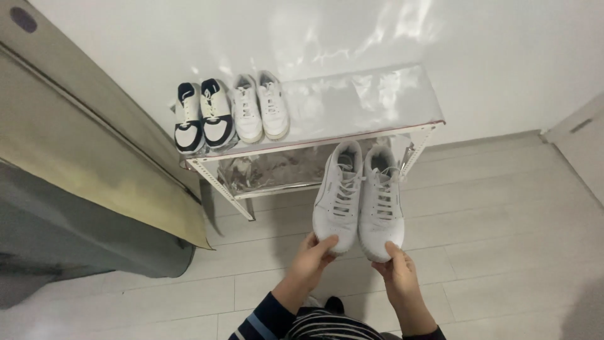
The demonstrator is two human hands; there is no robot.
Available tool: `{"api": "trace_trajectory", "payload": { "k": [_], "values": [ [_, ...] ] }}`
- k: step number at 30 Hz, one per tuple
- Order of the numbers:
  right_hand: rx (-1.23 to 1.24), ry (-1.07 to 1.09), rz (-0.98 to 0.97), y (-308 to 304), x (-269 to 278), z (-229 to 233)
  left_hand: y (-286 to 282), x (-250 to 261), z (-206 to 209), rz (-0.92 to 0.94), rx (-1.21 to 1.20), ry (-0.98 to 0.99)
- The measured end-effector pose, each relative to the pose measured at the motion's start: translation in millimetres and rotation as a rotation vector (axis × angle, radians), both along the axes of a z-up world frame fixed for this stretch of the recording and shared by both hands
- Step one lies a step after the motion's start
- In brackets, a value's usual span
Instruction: The person picks up pairs of shoes from a bed and places them onto a two-tier shoe rack. The person handles multiple pairs of sneakers and casual shoes, arranging them on the top and bottom shelves of the rack.
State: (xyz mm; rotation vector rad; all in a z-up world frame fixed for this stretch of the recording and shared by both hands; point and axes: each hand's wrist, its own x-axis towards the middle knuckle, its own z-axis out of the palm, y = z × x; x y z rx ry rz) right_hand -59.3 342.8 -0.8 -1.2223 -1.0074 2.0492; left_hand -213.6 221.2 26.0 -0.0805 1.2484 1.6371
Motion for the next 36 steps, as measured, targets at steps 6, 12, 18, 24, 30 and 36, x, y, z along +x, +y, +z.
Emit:
{"api": "trace_trajectory", "payload": {
  "k": [6,12,18,24,30,36],
  "values": [
    [-0.018,-0.005,0.049,26.7,-18.4,-45.5,5.4,-12.6,-12.0,0.137,-0.043,-0.048],
    [-0.012,-0.086,0.154,31.5,-51.8,-3.2,9.9,-32.1,-7.6,0.144,0.043,-0.037],
    [0.021,-0.129,0.19,55.8,-95.2,7.6,28.4,-69.6,2.5,0.108,0.064,-0.001],
    [0.024,-0.075,0.17,112.5,-158.2,-25.7,77.5,-135.1,-19.9,0.145,0.097,-0.053],
    [0.073,-0.076,0.232,170.2,-241.3,-21.3,142.9,-223.5,-54.3,0.116,0.07,-0.103],
    [0.112,-0.051,0.229,230.7,-314.9,-59.1,200.1,-301.5,-77.0,0.112,0.11,-0.168]
  ]
}}
